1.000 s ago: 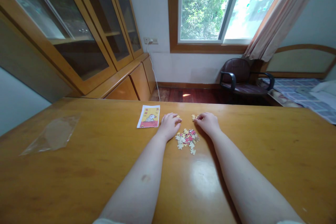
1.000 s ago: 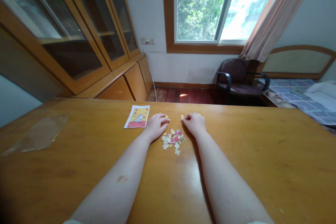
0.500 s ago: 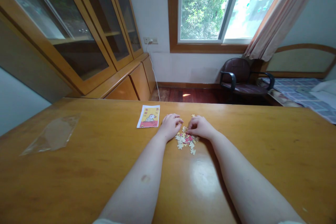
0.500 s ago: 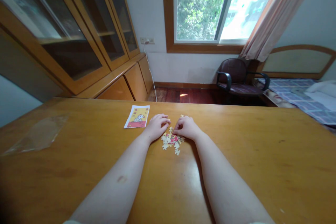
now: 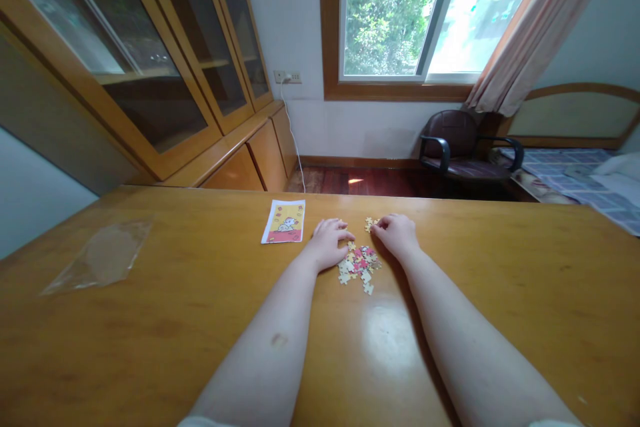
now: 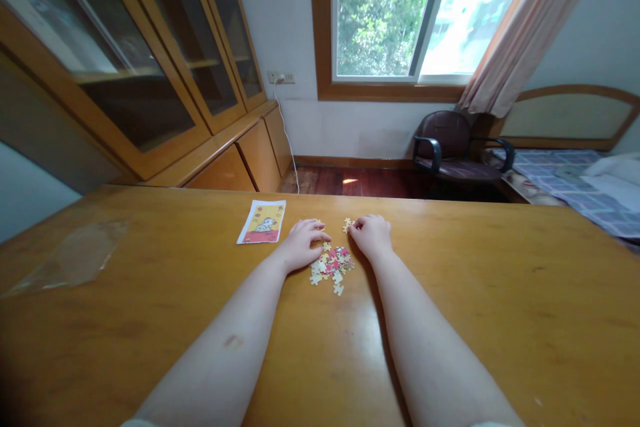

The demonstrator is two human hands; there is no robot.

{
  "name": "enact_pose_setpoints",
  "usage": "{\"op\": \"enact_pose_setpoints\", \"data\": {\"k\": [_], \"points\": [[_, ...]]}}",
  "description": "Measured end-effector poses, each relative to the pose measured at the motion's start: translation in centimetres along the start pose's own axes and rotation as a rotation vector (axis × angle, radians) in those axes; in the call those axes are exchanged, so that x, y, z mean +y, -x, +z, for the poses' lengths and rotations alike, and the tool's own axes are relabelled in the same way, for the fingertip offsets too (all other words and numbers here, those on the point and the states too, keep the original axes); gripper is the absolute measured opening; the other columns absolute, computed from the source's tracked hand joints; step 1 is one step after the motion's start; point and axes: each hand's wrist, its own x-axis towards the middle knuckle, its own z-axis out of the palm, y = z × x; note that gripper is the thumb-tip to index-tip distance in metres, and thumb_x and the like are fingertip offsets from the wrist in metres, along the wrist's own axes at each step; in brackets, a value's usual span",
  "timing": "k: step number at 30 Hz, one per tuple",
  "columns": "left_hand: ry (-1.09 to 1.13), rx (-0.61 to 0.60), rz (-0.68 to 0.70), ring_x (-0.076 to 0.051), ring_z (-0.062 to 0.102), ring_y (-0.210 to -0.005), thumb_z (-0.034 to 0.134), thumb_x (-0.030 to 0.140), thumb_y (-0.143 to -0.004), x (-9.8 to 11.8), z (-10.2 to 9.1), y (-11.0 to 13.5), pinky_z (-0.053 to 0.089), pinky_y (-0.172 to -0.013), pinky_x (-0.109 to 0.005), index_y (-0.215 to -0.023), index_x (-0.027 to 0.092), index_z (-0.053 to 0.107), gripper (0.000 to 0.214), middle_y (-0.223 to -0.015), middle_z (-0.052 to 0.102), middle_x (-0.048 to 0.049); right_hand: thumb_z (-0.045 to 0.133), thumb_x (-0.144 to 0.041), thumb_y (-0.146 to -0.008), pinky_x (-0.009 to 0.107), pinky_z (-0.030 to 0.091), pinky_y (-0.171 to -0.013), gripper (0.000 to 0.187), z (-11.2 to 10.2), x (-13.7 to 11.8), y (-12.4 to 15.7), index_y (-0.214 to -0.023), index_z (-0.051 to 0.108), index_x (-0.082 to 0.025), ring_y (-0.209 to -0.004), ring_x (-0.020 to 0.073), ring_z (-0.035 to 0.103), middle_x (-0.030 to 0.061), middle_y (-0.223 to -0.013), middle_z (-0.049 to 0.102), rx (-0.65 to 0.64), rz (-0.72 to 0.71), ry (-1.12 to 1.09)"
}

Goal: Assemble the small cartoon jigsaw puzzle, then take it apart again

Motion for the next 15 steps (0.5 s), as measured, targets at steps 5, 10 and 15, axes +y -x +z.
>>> {"op": "enact_pose_setpoints", "data": {"k": [5, 10, 15], "points": [[0.007, 0.012, 0.003, -0.025, 0.041, -0.127, 0.063, 0.030, -0.077, -0.2, 0.3, -0.1, 0.019, -0.113, -0.051, -0.094, 0.029, 0.071, 0.019, -0.126, 0.057, -0.0034, 0.066, -0.033, -0.077, 0.029, 0.040, -0.074, 0.018, 0.3, -0.5, 0.2, -0.064, 0.068, -0.021, -0.075, 0.0167, 0.056, 0.0026, -0.072, 0.067, -0.092, -0.270, -0.202], [0.040, 0.046, 0.022, -0.023, 0.046, -0.123, 0.069, 0.033, -0.075, -0.3, 0.2, -0.2, 0.021, -0.112, -0.049, -0.087, 0.026, 0.068, 0.013, -0.118, 0.061, -0.0029, 0.070, -0.031, -0.075, 0.030, 0.042, -0.074, 0.011, 0.2, -1.0, 0.5, -0.067, 0.070, -0.023, -0.073, 0.0167, 0.055, 0.0020, -0.072, 0.066, -0.198, -0.369, -0.301], [0.039, 0.046, 0.041, -0.022, 0.051, -0.115, 0.067, 0.029, -0.077, 0.0, -0.1, -0.3, 0.028, -0.109, -0.045, -0.083, 0.025, 0.066, 0.007, -0.105, 0.066, -0.0020, 0.071, -0.038, -0.074, 0.032, 0.042, -0.079, 0.015, 0.2, -1.1, 0.6, -0.072, 0.073, -0.024, -0.074, 0.0167, 0.057, 0.0025, -0.073, 0.068, -0.265, -0.427, -0.302]]}}
